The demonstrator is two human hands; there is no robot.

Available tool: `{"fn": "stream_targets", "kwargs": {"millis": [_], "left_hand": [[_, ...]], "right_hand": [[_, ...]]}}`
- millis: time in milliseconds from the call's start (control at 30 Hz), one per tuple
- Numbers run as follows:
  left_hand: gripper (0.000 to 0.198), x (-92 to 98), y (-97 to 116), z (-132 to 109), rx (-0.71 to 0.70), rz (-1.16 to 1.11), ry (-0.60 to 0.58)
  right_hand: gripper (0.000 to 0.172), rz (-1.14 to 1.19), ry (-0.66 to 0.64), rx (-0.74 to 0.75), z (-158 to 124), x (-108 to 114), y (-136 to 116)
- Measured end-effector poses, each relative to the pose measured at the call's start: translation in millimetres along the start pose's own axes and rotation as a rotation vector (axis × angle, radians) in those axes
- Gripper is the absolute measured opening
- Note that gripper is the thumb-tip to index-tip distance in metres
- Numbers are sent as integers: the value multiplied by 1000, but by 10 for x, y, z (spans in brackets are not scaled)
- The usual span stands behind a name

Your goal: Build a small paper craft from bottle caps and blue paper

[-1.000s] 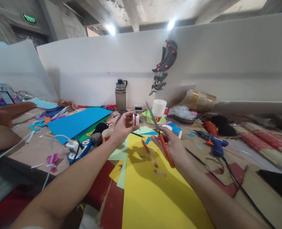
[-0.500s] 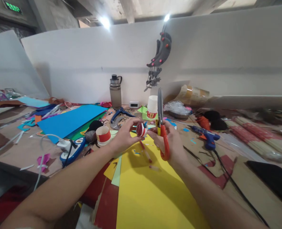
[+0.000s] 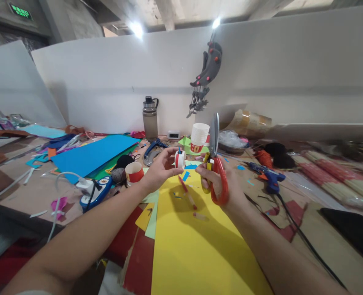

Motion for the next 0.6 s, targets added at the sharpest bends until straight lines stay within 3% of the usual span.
{"fn": "stream_targets", "kwargs": {"millis": [200,400,600], "left_hand": [[64,-107,95,-10,-18,-32,-110],[50,-154,176,-42,-159,280,-240],[47,-232,151,-77,-133,375,-320]], "right_hand": [[58,-30,41,-80,-29,1,59],[48,35,55,-55,15,4,53],[44,121,-21,-38,36,-48,107]]}}
Point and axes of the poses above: each hand's wrist, its own z-axis towards the middle knuckle, its own x-axis out of the back of the hand, y = z × x, the point moved 5 cm from there along z, towards the middle knuckle, and after that the axes turned 12 degrees about -z, right-handed, at the moved point
